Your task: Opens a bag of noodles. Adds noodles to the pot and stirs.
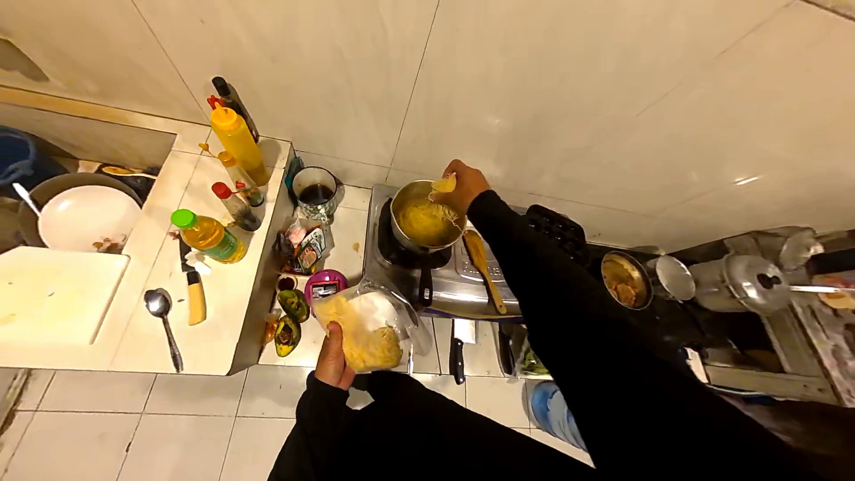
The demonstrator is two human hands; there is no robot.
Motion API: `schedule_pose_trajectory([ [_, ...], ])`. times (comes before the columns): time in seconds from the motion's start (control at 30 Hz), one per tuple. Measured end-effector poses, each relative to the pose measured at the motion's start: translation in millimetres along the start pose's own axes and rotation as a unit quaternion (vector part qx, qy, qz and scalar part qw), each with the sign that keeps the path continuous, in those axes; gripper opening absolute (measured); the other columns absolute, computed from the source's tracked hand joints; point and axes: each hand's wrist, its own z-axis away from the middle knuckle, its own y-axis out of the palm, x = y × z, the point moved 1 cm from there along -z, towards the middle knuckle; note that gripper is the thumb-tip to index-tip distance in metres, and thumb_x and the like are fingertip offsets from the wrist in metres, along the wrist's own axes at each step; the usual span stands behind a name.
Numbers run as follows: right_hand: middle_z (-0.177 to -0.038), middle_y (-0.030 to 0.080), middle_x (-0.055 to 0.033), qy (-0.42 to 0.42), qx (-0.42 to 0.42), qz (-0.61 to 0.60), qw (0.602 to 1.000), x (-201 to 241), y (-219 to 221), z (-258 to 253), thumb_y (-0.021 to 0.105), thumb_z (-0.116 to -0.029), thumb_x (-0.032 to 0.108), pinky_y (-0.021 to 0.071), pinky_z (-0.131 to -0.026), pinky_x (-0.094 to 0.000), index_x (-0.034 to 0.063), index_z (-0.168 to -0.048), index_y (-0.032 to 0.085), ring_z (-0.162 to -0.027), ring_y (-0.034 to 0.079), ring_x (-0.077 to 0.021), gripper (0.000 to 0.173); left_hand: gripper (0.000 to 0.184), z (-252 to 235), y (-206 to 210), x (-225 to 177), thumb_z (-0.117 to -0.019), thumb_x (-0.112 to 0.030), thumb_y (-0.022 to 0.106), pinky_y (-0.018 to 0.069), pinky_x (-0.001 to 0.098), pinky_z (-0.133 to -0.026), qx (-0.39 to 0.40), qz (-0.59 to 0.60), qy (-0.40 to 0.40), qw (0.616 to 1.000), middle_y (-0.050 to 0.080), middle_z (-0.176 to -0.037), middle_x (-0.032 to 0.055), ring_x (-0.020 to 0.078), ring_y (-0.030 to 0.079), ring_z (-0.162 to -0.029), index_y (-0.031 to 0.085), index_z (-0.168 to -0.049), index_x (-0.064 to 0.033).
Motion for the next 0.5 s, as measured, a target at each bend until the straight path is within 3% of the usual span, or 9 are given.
schedule_pose_trajectory([
  [0.07,-0.121,0.066,-0.0304,-0.012,0.019,0.018,1.000,-3.2,9.9,-11.8,0.079,-0.0878,0.011,0.0478,-0.099,-0.0675,0.0005,-0.133,0.058,-0.116,0.063,-0.0482,0.051,0.098,8.5,-3.7,-4.4,-0.0691,-0.067,0.083,0.0630,0.0396,-0.086,-0.009,0.012,0.011,1.000,0.073,-0.111,0.0082,0.0184,0.073,-0.100,0.047,-0.137,-0.0061],
  [0.13,-0.125,0.064,-0.0295,-0.013,0.052,0.053,0.997,-8.2,27.6,-20.1,0.074,-0.0881,0.008,0.0482,-0.098,-0.0684,0.0022,-0.137,0.055,-0.118,0.062,-0.0474,0.053,0.094,17.3,-7.5,-8.5,-0.0684,-0.067,0.082,0.0630,0.0392,-0.086,-0.009,0.022,0.020,1.000,0.074,-0.110,0.0078,0.0184,0.073,-0.100,0.051,-0.135,-0.0081],
  [0.23,-0.119,0.065,-0.0304,0.021,0.073,0.106,0.991,-2.9,40.1,-25.3,0.082,-0.0845,0.017,0.0505,-0.093,-0.0689,0.0037,-0.142,0.045,-0.113,0.065,-0.0487,0.069,0.091,25.1,-12.4,-13.3,-0.0688,-0.068,0.081,0.0635,0.0395,-0.085,-0.007,0.028,0.034,0.999,0.075,-0.108,0.0081,0.0190,0.074,-0.099,0.052,-0.132,-0.0092],
  [0.33,-0.126,0.062,-0.0331,0.031,0.083,0.127,0.988,3.8,41.2,-28.1,0.092,-0.0752,0.021,0.0483,-0.099,-0.0684,-0.0016,-0.145,0.041,-0.120,0.061,-0.0508,0.090,0.083,30.5,-18.9,-15.8,-0.0717,-0.067,0.079,0.0629,0.0402,-0.087,0.005,0.042,0.058,0.997,0.075,-0.109,0.0070,0.0189,0.074,-0.100,0.057,-0.129,-0.0118],
  [0.4,-0.133,0.056,-0.0342,-0.009,0.094,0.152,0.984,3.6,37.0,-30.3,0.093,-0.0736,0.019,0.0466,-0.103,-0.0666,-0.0062,-0.139,0.048,-0.125,0.057,-0.0508,0.083,0.079,31.9,-22.6,-16.4,-0.0727,-0.067,0.078,0.0621,0.0408,-0.089,0.017,0.053,0.067,0.996,0.075,-0.110,0.0064,0.0187,0.073,-0.103,0.059,-0.129,-0.0139],
  [0.47,-0.134,0.053,-0.0332,-0.057,0.091,0.163,0.981,0.2,31.7,-34.8,0.093,-0.0730,0.017,0.0473,-0.101,-0.0660,-0.0023,-0.130,0.061,-0.124,0.056,-0.0493,0.069,0.077,32.1,-23.9,-18.0,-0.0727,-0.066,0.079,0.0619,0.0409,-0.090,0.023,0.063,0.069,0.995,0.075,-0.111,0.0064,0.0187,0.073,-0.103,0.061,-0.128,-0.0154],
  [0.5,-0.131,0.056,-0.0323,-0.081,0.083,0.154,0.981,-2.3,28.8,-35.4,0.092,-0.0740,0.015,0.0468,-0.102,-0.0664,0.0010,-0.130,0.065,-0.122,0.057,-0.0487,0.063,0.075,32.3,-24.1,-18.7,-0.0733,-0.066,0.079,0.0621,0.0408,-0.089,0.027,0.067,0.069,0.995,0.075,-0.110,0.0065,0.0187,0.073,-0.103,0.062,-0.127,-0.0158],
])
